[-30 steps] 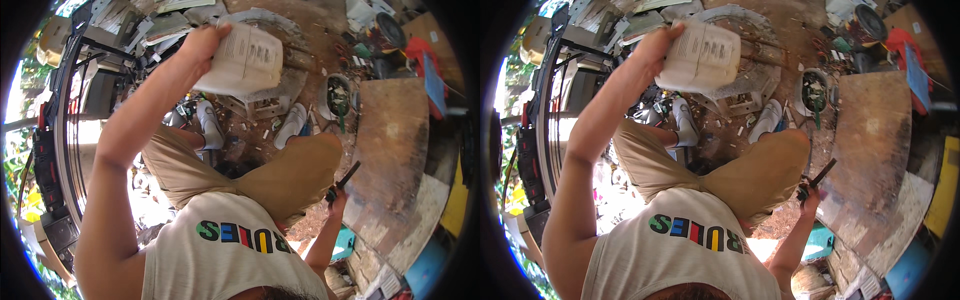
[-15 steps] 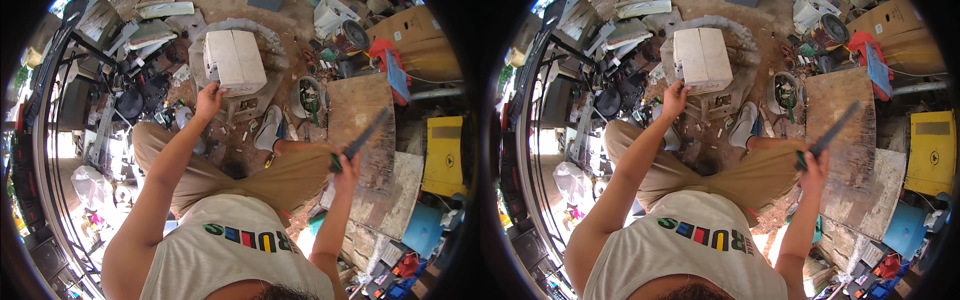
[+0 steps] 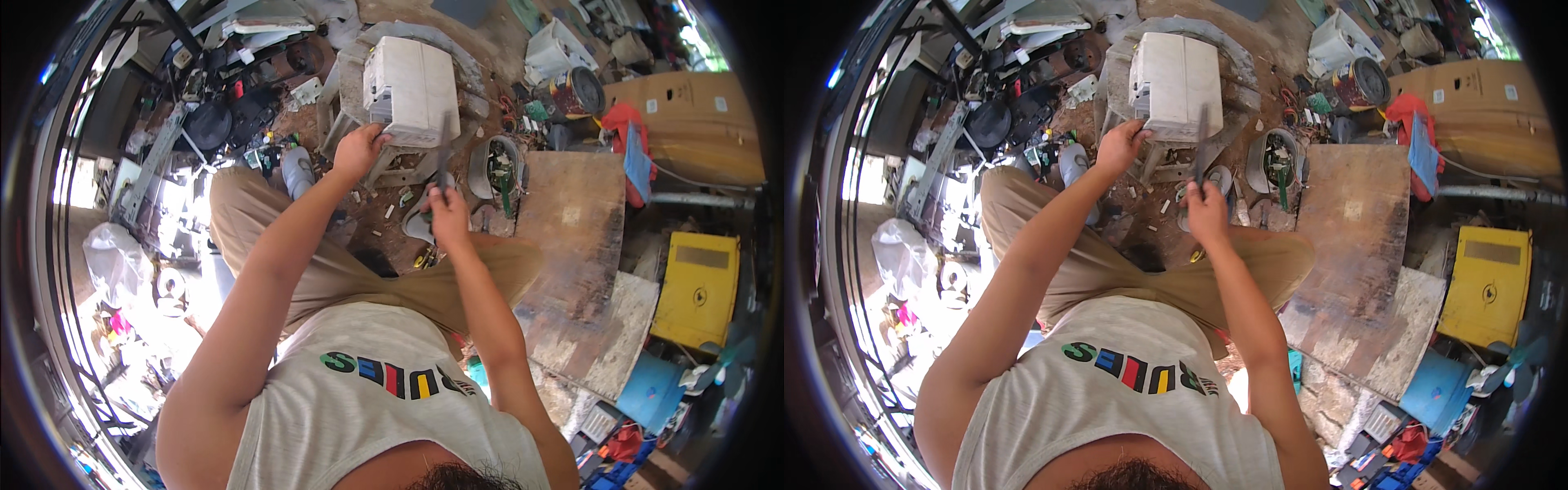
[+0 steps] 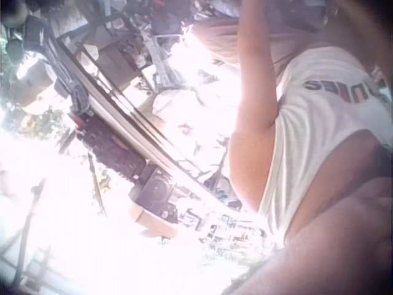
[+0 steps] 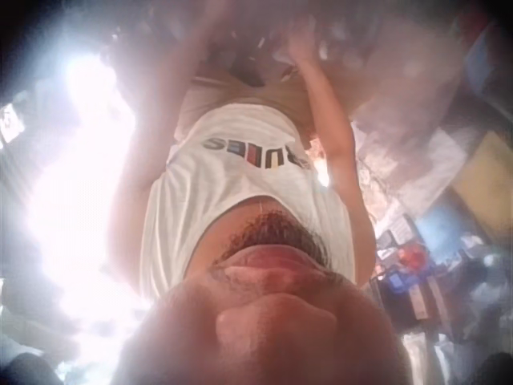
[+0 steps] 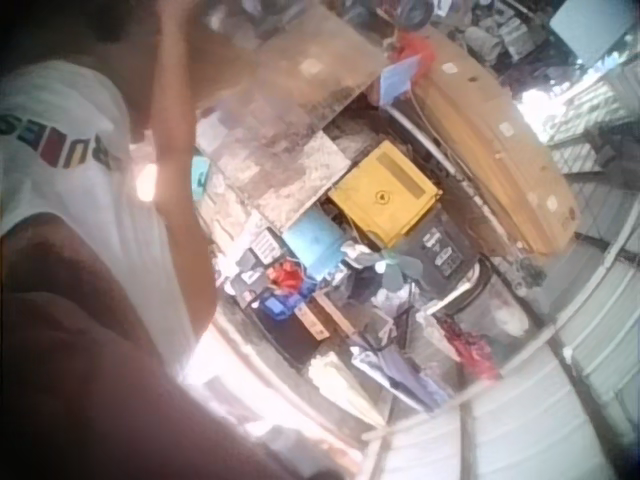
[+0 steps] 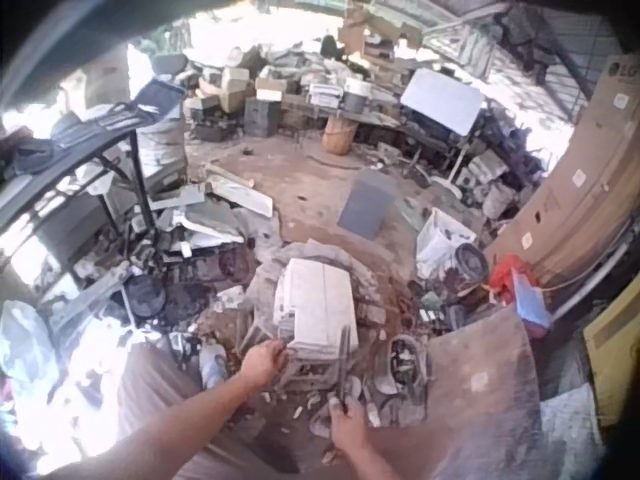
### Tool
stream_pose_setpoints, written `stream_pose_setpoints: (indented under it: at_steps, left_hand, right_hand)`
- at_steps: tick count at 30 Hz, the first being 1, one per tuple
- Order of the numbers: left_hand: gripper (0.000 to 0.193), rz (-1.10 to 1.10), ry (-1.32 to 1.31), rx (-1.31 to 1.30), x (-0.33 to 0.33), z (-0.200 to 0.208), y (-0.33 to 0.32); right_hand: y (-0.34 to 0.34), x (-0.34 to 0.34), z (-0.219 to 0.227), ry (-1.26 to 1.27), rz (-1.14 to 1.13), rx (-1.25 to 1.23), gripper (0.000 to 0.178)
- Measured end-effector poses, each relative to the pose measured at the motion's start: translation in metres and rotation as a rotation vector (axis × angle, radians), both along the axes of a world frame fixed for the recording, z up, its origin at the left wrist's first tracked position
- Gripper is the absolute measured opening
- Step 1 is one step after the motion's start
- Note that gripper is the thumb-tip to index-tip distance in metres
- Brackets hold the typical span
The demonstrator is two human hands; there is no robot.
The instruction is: The person removes the outer casing of a white electronic device using a screwdriver, prying the plastic panels apart to reveal internal circuit boards and wiring.
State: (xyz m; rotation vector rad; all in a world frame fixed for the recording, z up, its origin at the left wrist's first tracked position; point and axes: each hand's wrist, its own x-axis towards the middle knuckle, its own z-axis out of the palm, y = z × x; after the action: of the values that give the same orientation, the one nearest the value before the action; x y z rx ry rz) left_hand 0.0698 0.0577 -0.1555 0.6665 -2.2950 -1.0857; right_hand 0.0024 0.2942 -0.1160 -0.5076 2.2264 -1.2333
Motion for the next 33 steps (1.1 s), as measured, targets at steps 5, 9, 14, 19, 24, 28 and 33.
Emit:
stream_pose_setpoints:
  at_steps: [5,9,14,19,24,28,33]
  left_hand:
    - [0.02,0.025,0.041,-0.089,0.017,-0.014,-0.013]
    - [0.018,0.028,0.026,-0.047,0.016,-0.008,-0.008]
    - [0.019,-0.03,-0.005,-0.024,0.005,-0.007,0.003]
    - [0.023,-0.066,0.003,-0.088,0.012,-0.014,-0.015]
    - [0.02,-0.047,0.073,-0.104,0.014,-0.015,-0.016]
    - [0.02,-0.03,0.043,-0.091,0.017,-0.015,-0.013]
    - [0.02,-0.049,0.108,-0.056,0.005,-0.011,-0.011]
  right_hand:
    - [0.011,-0.04,0.235,0.636,-0.149,-0.55,0.022]
    - [0.02,-0.07,0.319,1.256,-0.2,-0.802,0.026]
    - [-0.035,-0.011,0.026,0.534,-0.11,-0.078,0.032]
    - [-0.005,0.002,0.044,0.372,-0.128,-0.069,0.032]
    - [-0.007,-0.045,0.226,0.544,-0.147,-0.352,0.032]
    - [0.022,-0.087,0.353,1.289,-0.163,-0.685,0.02]
    - [-0.028,-0.038,0.087,0.667,-0.188,-0.236,0.025]
